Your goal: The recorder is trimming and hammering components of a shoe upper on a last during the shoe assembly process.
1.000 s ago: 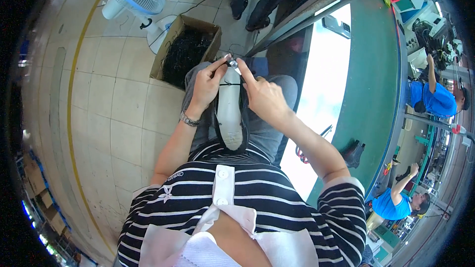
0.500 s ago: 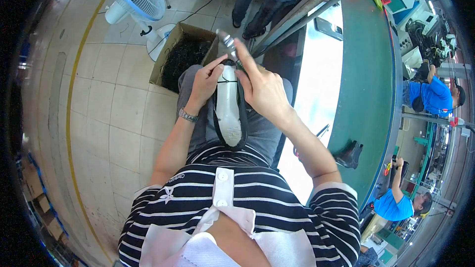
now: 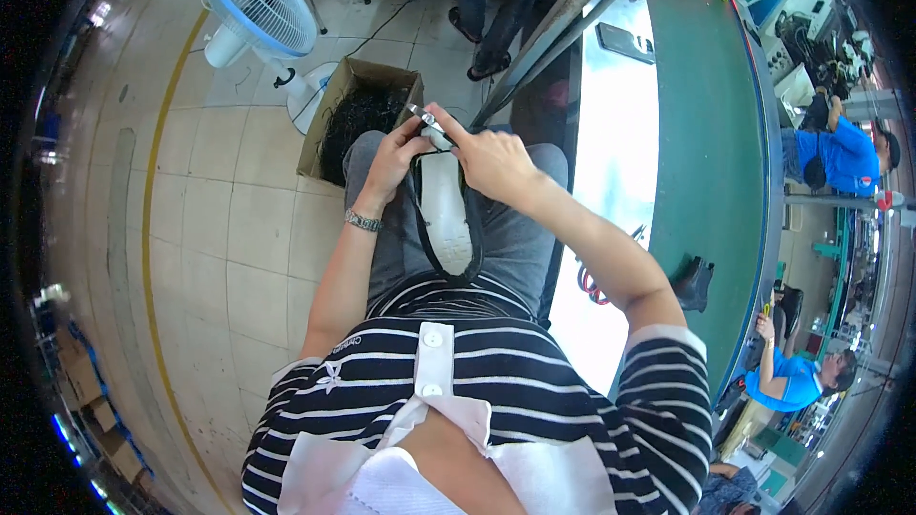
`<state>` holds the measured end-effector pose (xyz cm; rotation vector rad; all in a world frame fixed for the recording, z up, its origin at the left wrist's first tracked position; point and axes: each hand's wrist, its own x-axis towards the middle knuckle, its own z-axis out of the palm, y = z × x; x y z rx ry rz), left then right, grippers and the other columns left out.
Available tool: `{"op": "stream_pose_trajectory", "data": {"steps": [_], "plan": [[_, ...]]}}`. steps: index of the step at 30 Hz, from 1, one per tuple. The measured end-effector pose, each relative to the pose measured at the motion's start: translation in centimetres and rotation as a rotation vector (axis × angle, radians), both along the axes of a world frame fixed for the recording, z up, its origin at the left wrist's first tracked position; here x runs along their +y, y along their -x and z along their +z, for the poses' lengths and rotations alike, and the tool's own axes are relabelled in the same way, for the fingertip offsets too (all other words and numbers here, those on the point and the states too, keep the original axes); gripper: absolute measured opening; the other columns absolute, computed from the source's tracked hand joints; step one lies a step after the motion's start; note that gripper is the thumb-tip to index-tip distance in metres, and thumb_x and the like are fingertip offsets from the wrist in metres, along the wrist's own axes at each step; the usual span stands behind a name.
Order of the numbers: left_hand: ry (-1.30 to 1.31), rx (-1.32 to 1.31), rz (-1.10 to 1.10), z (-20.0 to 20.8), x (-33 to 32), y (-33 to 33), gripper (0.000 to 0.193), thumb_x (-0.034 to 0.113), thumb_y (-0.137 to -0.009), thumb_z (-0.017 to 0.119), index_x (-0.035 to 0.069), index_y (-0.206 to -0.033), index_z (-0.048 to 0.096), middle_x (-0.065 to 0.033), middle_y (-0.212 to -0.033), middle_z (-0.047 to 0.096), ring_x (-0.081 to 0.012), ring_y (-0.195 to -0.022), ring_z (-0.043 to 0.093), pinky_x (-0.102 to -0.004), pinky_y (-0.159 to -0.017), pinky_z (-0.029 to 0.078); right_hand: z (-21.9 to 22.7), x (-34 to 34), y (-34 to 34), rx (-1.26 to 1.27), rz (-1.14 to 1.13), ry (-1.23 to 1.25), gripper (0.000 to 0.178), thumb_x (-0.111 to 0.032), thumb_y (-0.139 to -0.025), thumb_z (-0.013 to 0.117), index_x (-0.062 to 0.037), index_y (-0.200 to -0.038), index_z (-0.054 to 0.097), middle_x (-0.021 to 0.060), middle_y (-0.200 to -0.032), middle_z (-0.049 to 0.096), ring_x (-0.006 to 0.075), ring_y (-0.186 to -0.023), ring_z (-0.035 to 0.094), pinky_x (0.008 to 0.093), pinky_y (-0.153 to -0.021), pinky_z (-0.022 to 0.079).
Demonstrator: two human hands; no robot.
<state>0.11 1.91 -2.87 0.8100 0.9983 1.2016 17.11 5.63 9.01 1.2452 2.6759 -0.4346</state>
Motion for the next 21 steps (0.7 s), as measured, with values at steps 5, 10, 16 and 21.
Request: {"op": "stream_pose_trajectory", "data": {"steps": [5, 10, 16, 21], "plan": [[-0.011, -0.006, 0.031, 0.9, 0.2, 0.1, 0.05, 0.007, -0.087, 0.059, 0.002, -0.136, 0.049, -0.0039, -0.124, 0.058, -0.0098, -0.108, 0.053, -0.0232, -0.095, 0.04, 2.3, 0.0, 0.4, 0.349, 0.004, -0.141, 0.07, -0.018, -0.092, 0.053, -0.0236, -0.151, 0.016, 0.0186, -0.069, 0.065, 0.0338, -0.057, 0.064, 0.0425, -0.051, 0.051], [0.025, -0.023, 0.009, 0.4, 0.3, 0.4, 0.051, 0.006, -0.088, 0.056, 0.003, -0.138, 0.047, -0.0031, -0.128, 0.055, -0.0097, -0.11, 0.052, -0.0226, -0.096, 0.039, -0.5, -0.1, -0.6, 0.072, -0.103, -0.011, 0.066, -0.014, -0.09, 0.057, -0.0214, -0.148, 0.026, 0.0194, -0.075, 0.065, 0.0363, -0.062, 0.064, 0.0455, -0.057, 0.049], [-0.01, 0.002, -0.048, 1.5, 0.0, 0.1, 0.05, 0.004, -0.088, 0.054, 0.006, -0.138, 0.049, -0.0026, -0.123, 0.058, -0.0077, -0.103, 0.053, -0.0208, -0.092, 0.04, -1.6, -2.3, -6.8, 0.526, -0.399, 0.057, 0.064, -0.017, -0.091, 0.056, -0.0209, -0.148, 0.027, 0.0179, -0.072, 0.067, 0.0396, -0.064, 0.065, 0.0474, -0.064, 0.051], [-0.083, 0.067, -0.02, 1.9, 0.3, 0.0, 0.051, 0.001, -0.085, 0.054, 0.006, -0.136, 0.051, -0.0008, -0.119, 0.059, -0.0072, -0.096, 0.054, -0.0211, -0.089, 0.041, -8.7, -3.1, -16.3, 0.312, -1.014, -0.147, 0.066, -0.026, -0.091, 0.057, -0.0142, -0.148, 0.026, 0.0242, -0.09, 0.066, 0.0405, -0.083, 0.066, 0.0462, -0.076, 0.049]]}}
